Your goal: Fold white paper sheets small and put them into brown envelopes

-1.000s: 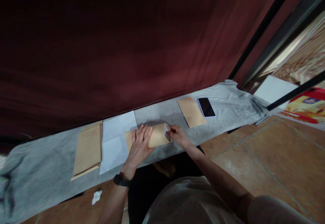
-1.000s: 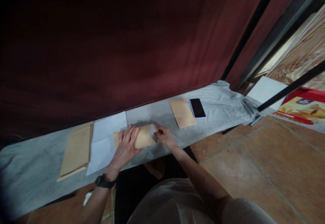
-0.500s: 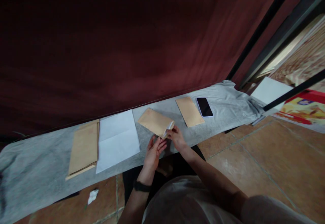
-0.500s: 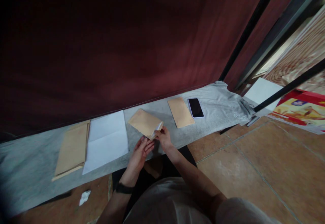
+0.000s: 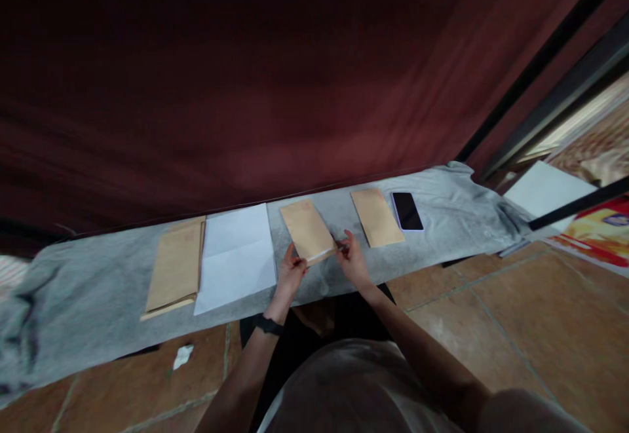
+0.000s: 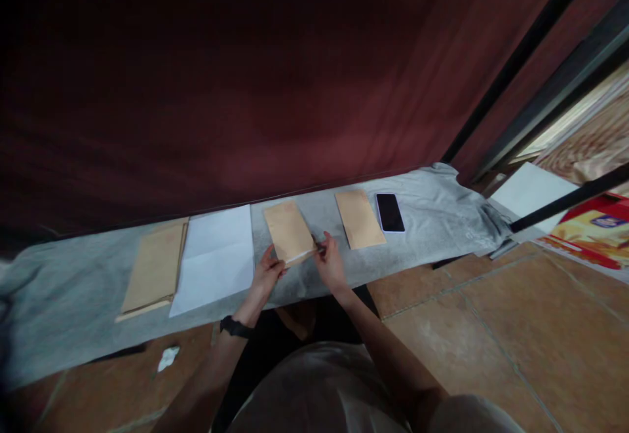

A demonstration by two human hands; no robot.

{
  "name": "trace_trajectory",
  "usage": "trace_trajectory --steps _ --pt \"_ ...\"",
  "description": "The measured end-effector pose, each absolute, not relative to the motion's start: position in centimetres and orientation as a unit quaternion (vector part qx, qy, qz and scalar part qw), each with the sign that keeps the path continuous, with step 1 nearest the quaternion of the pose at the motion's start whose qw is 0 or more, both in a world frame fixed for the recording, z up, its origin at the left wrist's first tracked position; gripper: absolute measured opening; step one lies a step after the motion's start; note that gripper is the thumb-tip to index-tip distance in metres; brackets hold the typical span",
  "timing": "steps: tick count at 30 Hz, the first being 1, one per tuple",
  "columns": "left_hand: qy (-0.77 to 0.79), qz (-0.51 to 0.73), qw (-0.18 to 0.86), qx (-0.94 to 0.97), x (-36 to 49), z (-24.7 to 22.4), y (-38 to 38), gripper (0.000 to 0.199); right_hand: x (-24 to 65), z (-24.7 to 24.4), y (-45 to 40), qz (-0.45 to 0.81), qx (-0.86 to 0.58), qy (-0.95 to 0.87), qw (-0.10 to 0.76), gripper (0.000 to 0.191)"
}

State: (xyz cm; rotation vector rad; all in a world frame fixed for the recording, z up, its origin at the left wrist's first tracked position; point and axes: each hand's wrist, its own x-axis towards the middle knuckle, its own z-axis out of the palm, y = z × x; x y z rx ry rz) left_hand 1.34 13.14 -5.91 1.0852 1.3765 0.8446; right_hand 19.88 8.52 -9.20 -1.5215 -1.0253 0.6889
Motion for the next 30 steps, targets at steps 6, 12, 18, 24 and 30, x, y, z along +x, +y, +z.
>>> trace_trajectory --steps 6,12,18,24,30 --pt "0.605 0.274 0.402 0.63 0.0 -6.5 13.5 0.069 21.0 -8.8 8.9 0.11 -0.629 -0.68 0.359 0.044" --pt "0.609 0.194 0.211 0.739 -0.2 -5.5 12.3 0.059 21.3 -9.0 10.0 0.097 -0.616 -0.734 0.271 0.038" --pt "0.453 0.22 0.231 0.832 -0.4 -5.4 12.6 0.043 21.3 -8.7 9.9 0.119 -0.619 -0.728 0.268 0.036" --pt "0.452 0.211 0.293 0.816 -0.5 -6.2 13.0 0.036 21.1 -8.5 9.8 0.125 -0.624 -0.72 0.279 0.036" --pt "0.425 0.254 0.26 0.829 0.8 -6.1 15.8 0.034 21.0 -8.5 9.8 0.12 -0.619 -0.723 0.281 0.032"
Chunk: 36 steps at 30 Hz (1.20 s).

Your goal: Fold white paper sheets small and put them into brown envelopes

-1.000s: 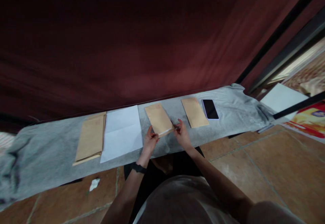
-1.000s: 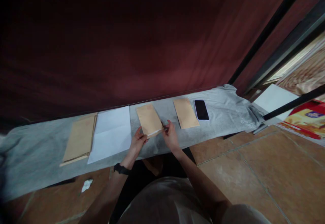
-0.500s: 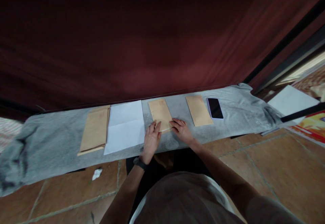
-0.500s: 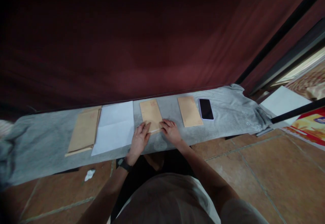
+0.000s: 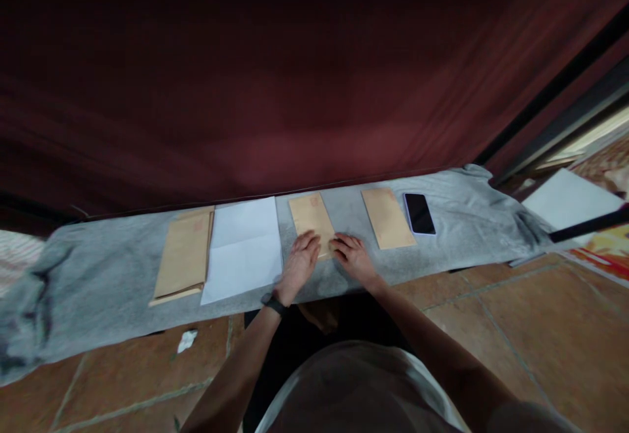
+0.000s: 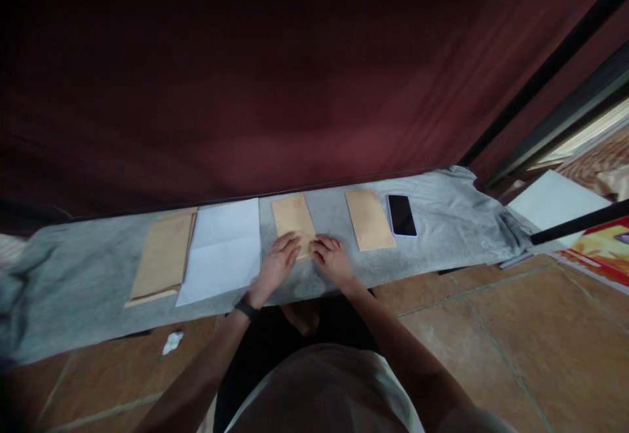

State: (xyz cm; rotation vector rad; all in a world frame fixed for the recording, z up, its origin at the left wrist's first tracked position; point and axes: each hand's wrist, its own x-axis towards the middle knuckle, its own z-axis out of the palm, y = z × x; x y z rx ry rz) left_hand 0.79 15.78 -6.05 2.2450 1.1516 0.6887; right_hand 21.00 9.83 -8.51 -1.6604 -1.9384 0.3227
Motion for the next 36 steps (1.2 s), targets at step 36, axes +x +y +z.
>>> trace_trajectory --steps 36 --pt "0.338 0.132 0.269 0.892 3.5 -7.6 22.4 0.056 21.0 -8.4 10.0 0.135 -0.626 -0.719 0.269 0.034"
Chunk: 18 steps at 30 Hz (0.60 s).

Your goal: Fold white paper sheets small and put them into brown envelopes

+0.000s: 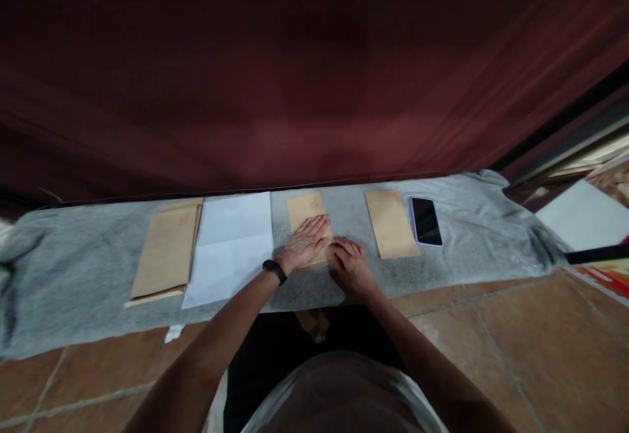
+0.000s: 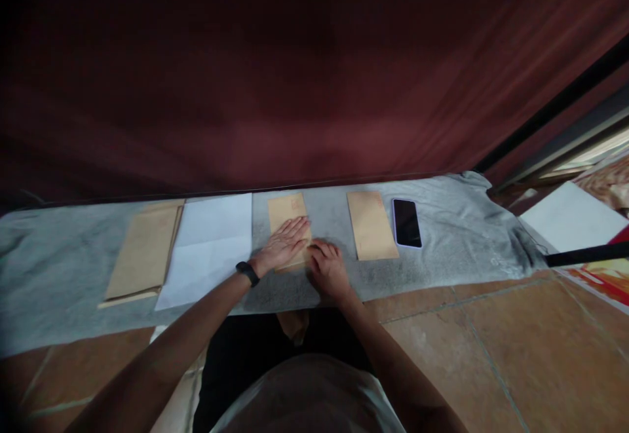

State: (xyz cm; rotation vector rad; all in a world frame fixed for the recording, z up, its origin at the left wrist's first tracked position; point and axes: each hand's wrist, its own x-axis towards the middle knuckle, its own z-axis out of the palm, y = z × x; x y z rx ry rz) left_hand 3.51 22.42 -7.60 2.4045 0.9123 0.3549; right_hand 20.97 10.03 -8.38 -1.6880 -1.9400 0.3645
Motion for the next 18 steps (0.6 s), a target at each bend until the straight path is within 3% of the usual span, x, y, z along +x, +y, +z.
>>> trace_trajectory --steps 9,18 --pt "0.328 0.149 0.337 0.87 1.7 -7.7 17.8 0.055 21.2 -8.7 10.0 0.126 -0.62 -0.726 0.268 0.037" --pt "0.314 0.182 0.316 0.876 -0.6 -7.2 13.1 0.054 21.2 -8.9 9.9 0.112 -0.62 -0.728 0.269 0.035"
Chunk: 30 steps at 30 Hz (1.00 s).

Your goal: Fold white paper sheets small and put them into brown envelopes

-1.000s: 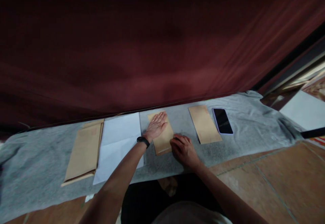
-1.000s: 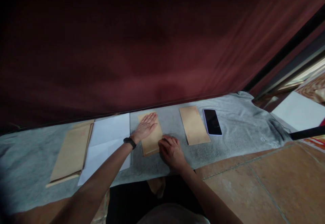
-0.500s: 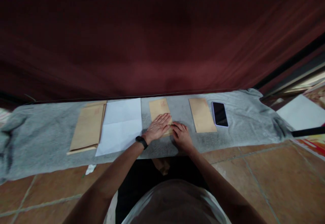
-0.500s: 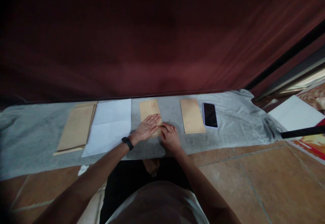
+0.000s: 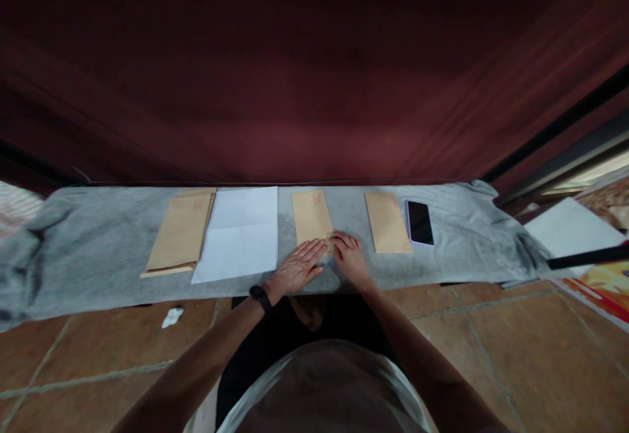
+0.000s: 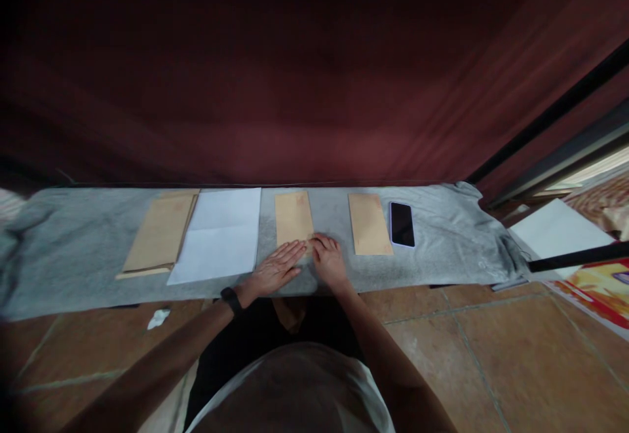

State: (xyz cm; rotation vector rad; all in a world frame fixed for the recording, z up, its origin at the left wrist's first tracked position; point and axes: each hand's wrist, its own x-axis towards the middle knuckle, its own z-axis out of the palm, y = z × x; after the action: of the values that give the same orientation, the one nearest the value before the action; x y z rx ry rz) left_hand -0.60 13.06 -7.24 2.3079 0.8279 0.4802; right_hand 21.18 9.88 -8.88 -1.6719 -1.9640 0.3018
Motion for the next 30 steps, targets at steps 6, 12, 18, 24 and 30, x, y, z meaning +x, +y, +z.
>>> trace_trajectory --steps 6,12,18,24,30 --pt "0.321 0.124 0.171 0.923 -2.4 -7.2 11.1 0.054 21.1 -9.5 9.8 0.093 -0.619 -0.728 0.278 0.033" --pt "0.337 0.134 0.088 0.928 -2.5 -7.5 10.7 0.048 21.2 -9.5 9.9 0.086 -0.597 -0.743 0.29 0.033" --pt "0.362 0.142 0.066 0.919 -1.6 -7.3 10.7 0.045 21.6 -8.6 10.7 0.111 -0.482 -0.839 0.227 0.038" --pt "0.379 0.148 0.05 0.912 -1.2 -6.9 10.5 0.04 22.1 -8.4 13.7 0.1 -0.44 -0.885 0.117 0.045" --pt "0.39 0.147 0.063 0.907 -1.4 -7.0 10.5 0.039 22.4 -8.3 19.7 0.081 -0.471 -0.876 0.064 0.05"
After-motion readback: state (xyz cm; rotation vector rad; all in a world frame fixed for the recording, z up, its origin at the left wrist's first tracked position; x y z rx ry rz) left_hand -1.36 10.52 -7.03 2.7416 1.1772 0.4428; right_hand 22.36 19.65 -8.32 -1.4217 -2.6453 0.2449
